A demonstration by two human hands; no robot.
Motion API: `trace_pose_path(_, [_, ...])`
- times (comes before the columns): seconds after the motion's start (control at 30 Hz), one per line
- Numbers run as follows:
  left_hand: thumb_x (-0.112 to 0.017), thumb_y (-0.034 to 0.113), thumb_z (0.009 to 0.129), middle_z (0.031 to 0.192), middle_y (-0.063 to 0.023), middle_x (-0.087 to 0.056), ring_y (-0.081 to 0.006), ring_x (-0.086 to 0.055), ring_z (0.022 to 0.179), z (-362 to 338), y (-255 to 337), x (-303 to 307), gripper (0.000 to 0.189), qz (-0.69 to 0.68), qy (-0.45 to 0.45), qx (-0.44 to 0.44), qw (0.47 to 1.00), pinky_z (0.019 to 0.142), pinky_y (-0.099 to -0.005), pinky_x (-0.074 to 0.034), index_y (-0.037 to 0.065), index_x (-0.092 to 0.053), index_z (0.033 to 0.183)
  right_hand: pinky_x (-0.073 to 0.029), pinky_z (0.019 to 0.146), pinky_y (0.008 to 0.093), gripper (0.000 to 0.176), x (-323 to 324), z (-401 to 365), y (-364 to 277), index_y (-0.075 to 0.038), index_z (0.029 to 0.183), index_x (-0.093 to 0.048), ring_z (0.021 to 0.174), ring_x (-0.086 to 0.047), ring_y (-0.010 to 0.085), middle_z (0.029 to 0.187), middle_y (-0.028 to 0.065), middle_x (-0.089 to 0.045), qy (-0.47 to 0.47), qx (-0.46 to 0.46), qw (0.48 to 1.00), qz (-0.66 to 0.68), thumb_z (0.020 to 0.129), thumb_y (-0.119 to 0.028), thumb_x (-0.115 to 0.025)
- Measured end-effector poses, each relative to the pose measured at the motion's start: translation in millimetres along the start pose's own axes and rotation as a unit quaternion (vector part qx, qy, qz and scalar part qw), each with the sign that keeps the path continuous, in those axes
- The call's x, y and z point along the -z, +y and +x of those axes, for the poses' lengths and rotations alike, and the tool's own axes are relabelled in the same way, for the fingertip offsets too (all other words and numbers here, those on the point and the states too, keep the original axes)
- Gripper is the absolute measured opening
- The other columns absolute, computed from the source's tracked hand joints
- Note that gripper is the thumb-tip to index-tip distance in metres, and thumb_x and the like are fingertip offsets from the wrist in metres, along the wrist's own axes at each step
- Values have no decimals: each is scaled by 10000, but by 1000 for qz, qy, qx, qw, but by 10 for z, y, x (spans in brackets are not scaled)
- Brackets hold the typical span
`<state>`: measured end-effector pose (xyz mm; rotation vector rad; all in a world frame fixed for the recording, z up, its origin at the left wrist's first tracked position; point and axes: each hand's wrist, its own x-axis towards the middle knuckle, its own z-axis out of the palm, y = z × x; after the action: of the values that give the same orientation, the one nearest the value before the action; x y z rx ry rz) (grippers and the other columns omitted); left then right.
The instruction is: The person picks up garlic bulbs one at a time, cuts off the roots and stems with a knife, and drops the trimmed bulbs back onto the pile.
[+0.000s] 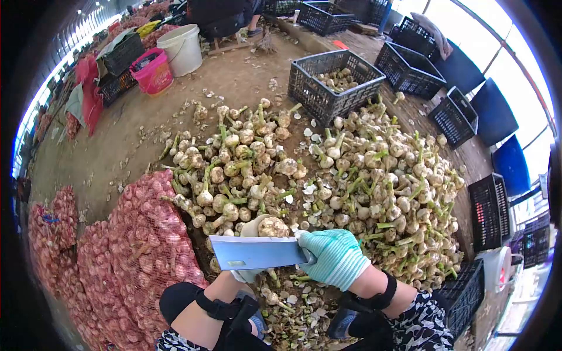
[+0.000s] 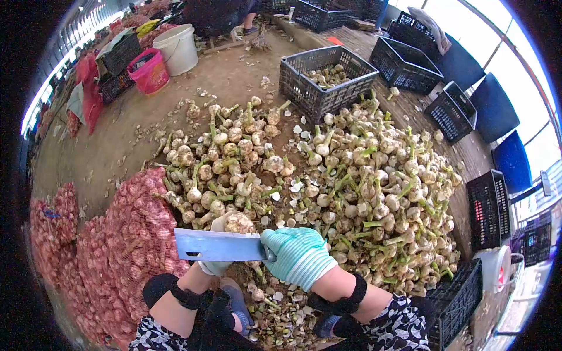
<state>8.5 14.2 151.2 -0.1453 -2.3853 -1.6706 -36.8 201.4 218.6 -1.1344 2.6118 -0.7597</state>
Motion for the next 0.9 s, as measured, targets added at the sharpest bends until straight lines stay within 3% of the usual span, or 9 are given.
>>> trace_pose_path(0.1, [-649,290,754,935,-107,-583,-169,-570,842,-102,-79,-60,551,-133,-36,34,990,748,-302,-472,-51,-467,1147,-472,579,425,99,22,-48,4,-107,763,-562,638,-598,320,663,104,-588,-15,-30,999,-28,725,-194,-590])
trace_pose_path(0.17, [-638,288,767,949,-104,-580,-155,-575,816,-164,-331,-62,541,-16,-31,-38,999,722,-293,-481,-43,-459,1155,-474,580,424,103,17,-103,-15,-102,753,-553,646,-600,320,667,106,-588,-5,-23,999,-22,714,-188,-595])
trace_pose_path(0.27, [-677,244,699,1020,-163,-560,-232,-535,954,-192,-151,-20,601,-108,-56,170,978,851,-345,-433,-11,-459,1198,-476,583,424,105,-9,-170,-19,-86,720,-522,659,-603,317,672,110,-586,5,-17,1000,-12,685,-154,-593])
trace_pose_path(0.43, [-727,39,657,850,-43,-610,-150,-608,694,45,338,-17,484,-27,16,-169,985,603,-260,-489,24,-503,1086,-484,546,397,136,-233,-285,682,-84,797,-603,592,-603,309,647,141,-613,39,-281,958,-39,782,-219,-595])
trace_pose_path(0.53, [-511,212,903,822,-59,-562,-163,-552,688,118,330,51,237,-373,-8,212,903,645,-293,-470,32,-482,1055,-441,473,286,138,-445,-308,408,-46,758,-576,491,-523,126,556,26,-556,188,-241,928,213,765,-138,-679])
trace_pose_path(0.63, [-459,350,906,759,-97,-578,-234,-559,665,291,217,-62,314,-605,179,292,719,647,-406,-464,48,-547,907,-413,500,213,167,-924,-278,5,-50,761,-571,549,-445,23,612,-56,-522,219,-247,776,537,755,-121,-721])
trace_pose_path(0.77, [-474,337,896,696,-95,-567,-248,-555,641,352,132,-97,295,-626,266,304,667,649,-411,-462,60,-548,825,-392,508,204,165,-1328,-90,-458,-59,801,-570,568,-431,18,629,-67,-514,278,-268,695,606,749,-95,-723])
trace_pose_path(0.83, [-480,334,893,668,-91,-564,-243,-560,642,323,134,-87,295,-642,269,314,646,656,-403,-468,62,-545,799,-389,509,231,193,-1775,31,-239,-13,823,-559,584,-447,36,639,-59,-526,286,-293,745,526,774,-146,-690])
trace_pose_path(0.9, [-479,346,895,628,-84,-550,-231,-567,653,313,169,-74,307,-668,252,261,649,648,-382,-470,70,-546,778,-398,534,230,218,-2089,-35,-33,-9,831,-552,599,-457,45,650,-45,-537,213,-413,666,583,770,-165,-691])
